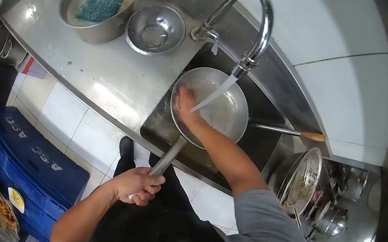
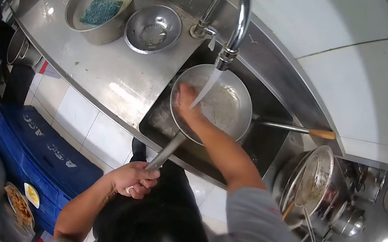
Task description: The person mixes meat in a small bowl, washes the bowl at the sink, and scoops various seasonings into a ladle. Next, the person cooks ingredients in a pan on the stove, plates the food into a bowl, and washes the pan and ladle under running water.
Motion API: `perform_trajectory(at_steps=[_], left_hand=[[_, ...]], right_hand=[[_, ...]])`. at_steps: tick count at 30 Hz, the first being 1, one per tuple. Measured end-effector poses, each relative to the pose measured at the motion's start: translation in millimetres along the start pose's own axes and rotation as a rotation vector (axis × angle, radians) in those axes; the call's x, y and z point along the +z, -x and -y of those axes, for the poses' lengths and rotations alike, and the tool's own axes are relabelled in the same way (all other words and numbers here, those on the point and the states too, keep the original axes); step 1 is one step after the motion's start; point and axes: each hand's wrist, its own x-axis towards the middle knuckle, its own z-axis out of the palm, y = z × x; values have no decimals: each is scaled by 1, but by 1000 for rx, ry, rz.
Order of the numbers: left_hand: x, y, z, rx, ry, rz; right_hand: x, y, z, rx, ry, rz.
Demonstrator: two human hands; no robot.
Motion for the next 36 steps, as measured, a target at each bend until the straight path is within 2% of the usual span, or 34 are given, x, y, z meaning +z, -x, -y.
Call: perform_trajectory(at_steps=[1, 3, 5, 7, 8, 9, 10, 11, 12, 13, 14, 15, 17, 21, 23, 24, 26, 27, 29, 30, 32, 33, 35, 36], left_hand=[[0, 1, 0, 4, -12, -2], [2, 2, 5, 19, -93, -59], [6, 8, 8, 48, -177, -117], [12, 12, 13, 162, -756, -399], [6, 14, 19, 168, -768, -391], [-6, 16, 26, 386, -1168, -529], [-15, 20, 30, 615, -1561, -660], [-14, 27, 31, 624, -1568, -650], [-11, 34, 30, 577, -1589, -728], [-10, 37, 29, 533, -1602, -810], [-16, 39, 32, 586, -1657, -840], [-19, 40, 34, 605, -1651, -844], [-23, 45, 39, 599, -1686, -861], [-5, 66, 45, 633, -1692, -858], [11, 85, 46, 633, -1684, -858], [18, 93, 46, 653, -1674, -845], [27, 112, 46, 653, -1697, -848], [29, 120, 42, 681, -1689, -867], [26, 134, 36, 726, -1700, -837], [24, 140, 33, 776, -1685, -818], [25, 152, 26, 832, -1728, -787], [26, 159, 22, 882, -1762, -765], [29, 171, 16, 875, -1786, -745], [30, 176, 13, 865, -1796, -737]], right_hand=[[-16, 6, 8, 6, 7, -17], [-76, 19, 17, -158, 114, 495], [-123, 21, 8, -216, 131, 509], [-185, 24, 2, 0, 352, 323], [-219, 18, 4, 254, 534, 348], [-246, 24, -19, 250, 794, 320], [-280, 25, -26, 390, 956, 467], [-310, 32, -41, 412, 1050, 459], [-336, 40, -58, 431, 1146, 446], [-358, 48, -71, 501, 1163, 548], [-373, 53, -83, 568, 1177, 651], [-383, 56, -93, 559, 1188, 639], [-386, 62, -109, 610, 1167, 904], [-361, 66, -122, 556, 1014, 941], [-360, 49, -101, 427, 1035, 1315], [-364, 42, -79, 431, 1017, 1310], [-372, 45, -14, 882, 590, 1200], [-370, 44, 24, 893, 572, 1184], [-360, 53, 87, 772, 607, 1181], [-350, 68, 82, 789, 597, 1173], [-324, 92, 59, 280, 815, 756], [-318, 100, 67, 296, 811, 747], [-304, 112, 95, 229, 903, 513], [-303, 119, 107, 246, 900, 507]])
